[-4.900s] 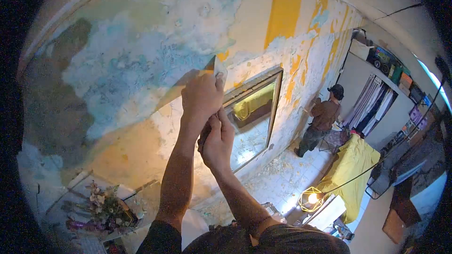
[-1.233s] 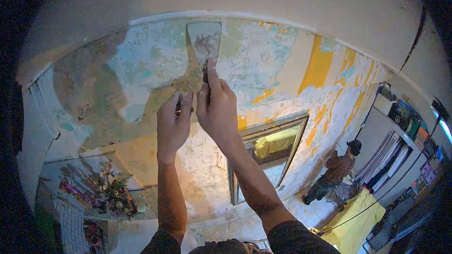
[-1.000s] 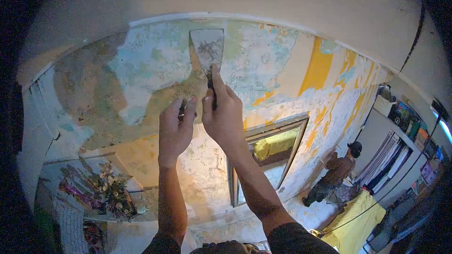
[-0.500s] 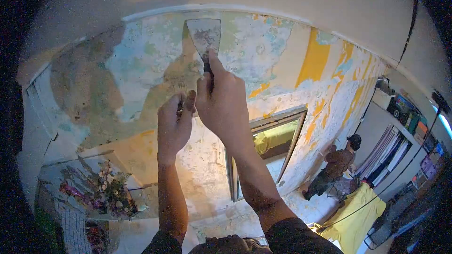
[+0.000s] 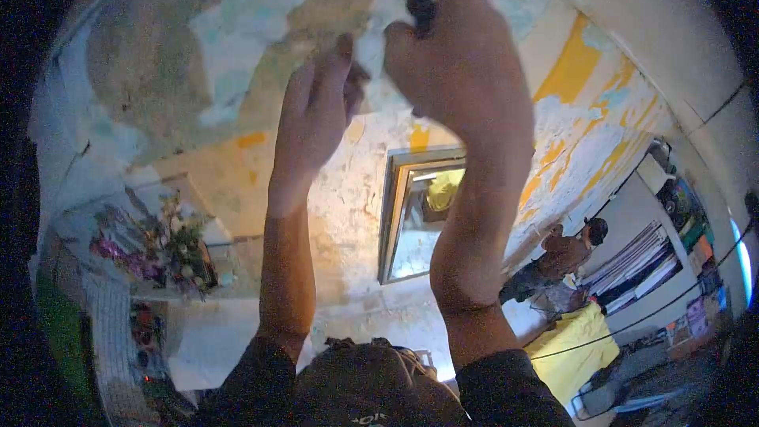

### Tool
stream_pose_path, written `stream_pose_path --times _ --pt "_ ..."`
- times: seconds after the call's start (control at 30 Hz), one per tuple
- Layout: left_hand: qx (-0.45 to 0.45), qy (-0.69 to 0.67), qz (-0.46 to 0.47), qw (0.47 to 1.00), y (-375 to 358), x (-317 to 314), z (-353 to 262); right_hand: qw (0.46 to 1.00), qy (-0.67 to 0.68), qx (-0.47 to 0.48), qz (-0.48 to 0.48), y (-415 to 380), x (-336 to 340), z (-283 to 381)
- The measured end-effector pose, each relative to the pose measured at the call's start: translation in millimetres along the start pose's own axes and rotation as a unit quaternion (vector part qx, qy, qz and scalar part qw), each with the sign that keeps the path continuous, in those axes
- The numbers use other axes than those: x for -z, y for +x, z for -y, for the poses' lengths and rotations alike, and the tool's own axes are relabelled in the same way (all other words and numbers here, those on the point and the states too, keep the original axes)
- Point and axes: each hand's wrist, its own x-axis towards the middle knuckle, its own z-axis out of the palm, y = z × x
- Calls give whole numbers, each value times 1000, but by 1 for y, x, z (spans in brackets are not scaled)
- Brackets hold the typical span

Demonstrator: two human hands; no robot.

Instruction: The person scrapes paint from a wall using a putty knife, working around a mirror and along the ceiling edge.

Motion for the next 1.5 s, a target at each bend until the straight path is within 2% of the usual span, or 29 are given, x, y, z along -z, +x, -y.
stream_pose_path --times 0.03,0.13,0.2,0.23,0.3,0.33,0.4,0.43,0.5,0.53,0.57,0.63,0.67,0.73,0.77,0.83,0.87,0.9,0.97,1.0,1.03,1.1,1.17,1.27,1.33,1.5 --pt "26 -31 15 999 6 -1 -4 1000 15 6 -20 2 2 -2" --pt "-4 -34 13 999 41 -13 -5 998 52 16 -16 0 7 5" --pt "-75 106 124 984 68 -26 -13 991 136 -2 -18 8 13 8" --pt "-84 103 113 985 72 -32 -16 991 132 12 -16 12 17 8" --pt "-24 -102 80 991 79 -44 -23 987 159 6 37 20 22 7" --pt "-36 -105 70 991 90 -55 -22 987 155 20 39 21 25 7" --pt "-44 -57 -36 997 114 -74 -17 980 190 16 63 19 27 11" --pt "-56 -62 -46 995 114 -75 -22 980 184 31 65 13 27 18" --pt "-99 -82 -98 987 109 -77 -31 988 133 76 -8 -1 26 28" --pt "-75 -99 -78 989 109 -75 -37 994 -38 101 -21 0 31 31" --pt "-81 -104 -85 988 109 -72 -41 993 -42 111 -20 -1 33 35" --pt "-142 -68 -52 986 112 -70 -40 971 -188 125 -74 -12 29 54" --pt "-145 -69 -58 985 113 -69 -40 970 -189 132 -73 -10 29 52" --pt "-233 -30 -73 969 121 -69 -39 898 -290 300 -141 1 33 43" --pt "-236 -30 -81 968 124 -73 -43 895 -290 309 -139 4 35 45" --pt "-175 -27 -93 980 123 -77 -53 910 -279 279 -130 8 38 50" --pt "-177 46 -53 982 122 -76 -52 908 -278 285 -130 12 40 50" --pt "-177 46 -56 982 120 -78 -53 916 -264 276 -123 15 40 50" --pt "-270 190 -147 932 118 -81 -56 923 -246 270 -118 16 41 53" --pt "-272 192 -150 931 113 -83 -56 932 -248 243 -108 10 44 58" --pt "-293 159 -176 926 105 -86 -55 939 -249 216 -97 8 45 62" --pt "-316 125 -201 919 102 -87 -58 935 -243 239 -94 17 43 58" --pt "-209 -83 -90 970 99 -87 -57 933 -239 254 -89 21 44 54" --pt "-152 -165 -50 973 86 -80 -67 922 -265 269 -87 18 47 58" --pt "-157 -179 -50 970 84 -80 -68 943 -242 211 -81 10 46 66" --pt "-178 -201 -61 961 87 -79 -64 936 -247 237 -81 17 37 62"
